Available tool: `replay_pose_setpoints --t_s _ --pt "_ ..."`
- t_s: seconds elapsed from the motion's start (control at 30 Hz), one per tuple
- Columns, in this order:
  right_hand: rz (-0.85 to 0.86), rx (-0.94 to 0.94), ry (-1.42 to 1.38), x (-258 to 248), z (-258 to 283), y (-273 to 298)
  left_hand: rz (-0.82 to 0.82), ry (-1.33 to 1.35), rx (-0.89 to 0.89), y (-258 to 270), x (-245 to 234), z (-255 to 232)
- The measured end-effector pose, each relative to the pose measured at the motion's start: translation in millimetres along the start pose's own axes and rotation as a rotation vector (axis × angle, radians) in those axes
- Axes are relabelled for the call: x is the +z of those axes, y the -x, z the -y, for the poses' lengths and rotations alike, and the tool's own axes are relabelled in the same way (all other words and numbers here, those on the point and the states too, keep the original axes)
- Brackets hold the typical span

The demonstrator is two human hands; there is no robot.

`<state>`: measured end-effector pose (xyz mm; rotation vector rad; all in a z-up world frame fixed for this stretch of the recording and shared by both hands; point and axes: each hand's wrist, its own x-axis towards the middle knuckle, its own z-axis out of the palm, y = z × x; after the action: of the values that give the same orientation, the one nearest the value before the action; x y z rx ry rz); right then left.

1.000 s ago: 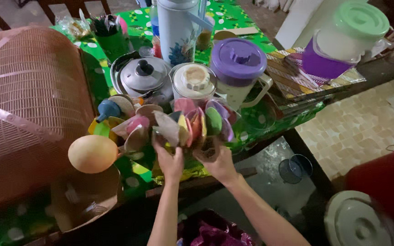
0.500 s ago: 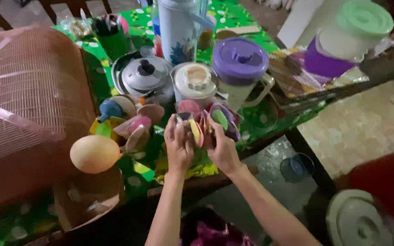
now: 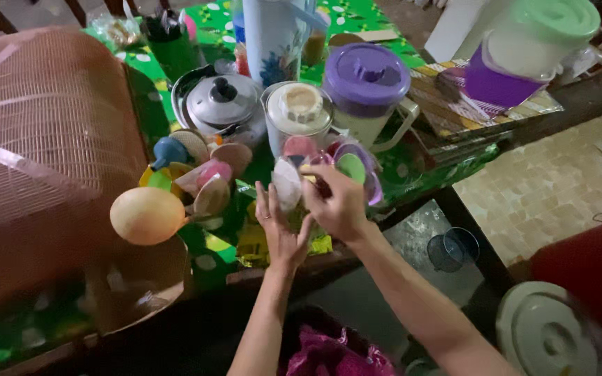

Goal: The person gathers various plastic and wooden spoons and ladles from a shelf, groups them together, and arranges them in different containers on a table.

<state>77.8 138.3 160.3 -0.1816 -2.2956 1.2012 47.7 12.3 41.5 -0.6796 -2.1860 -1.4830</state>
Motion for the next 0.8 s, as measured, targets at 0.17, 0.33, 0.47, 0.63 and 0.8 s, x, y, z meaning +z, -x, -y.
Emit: replay_pose_setpoints --t_s 0.17,0.33,0.47,0.63,0.8 --pt "0.165 -0.395 0.294 44.1 20.5 -71.0 0.001 -0.035 -0.051 6.7 7.5 0.0" --pt "0.496 -0.346 0.454 124.4 -4.9 -140.1 0.169 0.066 -0.446 13.2 15.0 23.1" --pt "0.708 -0.292 0.545 126.0 -18.9 -152.0 0.306 0.067 -0.570 22.9 17.0 45.4" --pt "0.637 -0.289 0.479 112.2 -18.1 -142.0 0.343 0.060 -0.482 37.2 26.2 71.8" --pt "0.518 -0.431 0.389 112.8 -9.1 -130.5 0.464 -0.027 -0.574 41.9 28.3 84.9"
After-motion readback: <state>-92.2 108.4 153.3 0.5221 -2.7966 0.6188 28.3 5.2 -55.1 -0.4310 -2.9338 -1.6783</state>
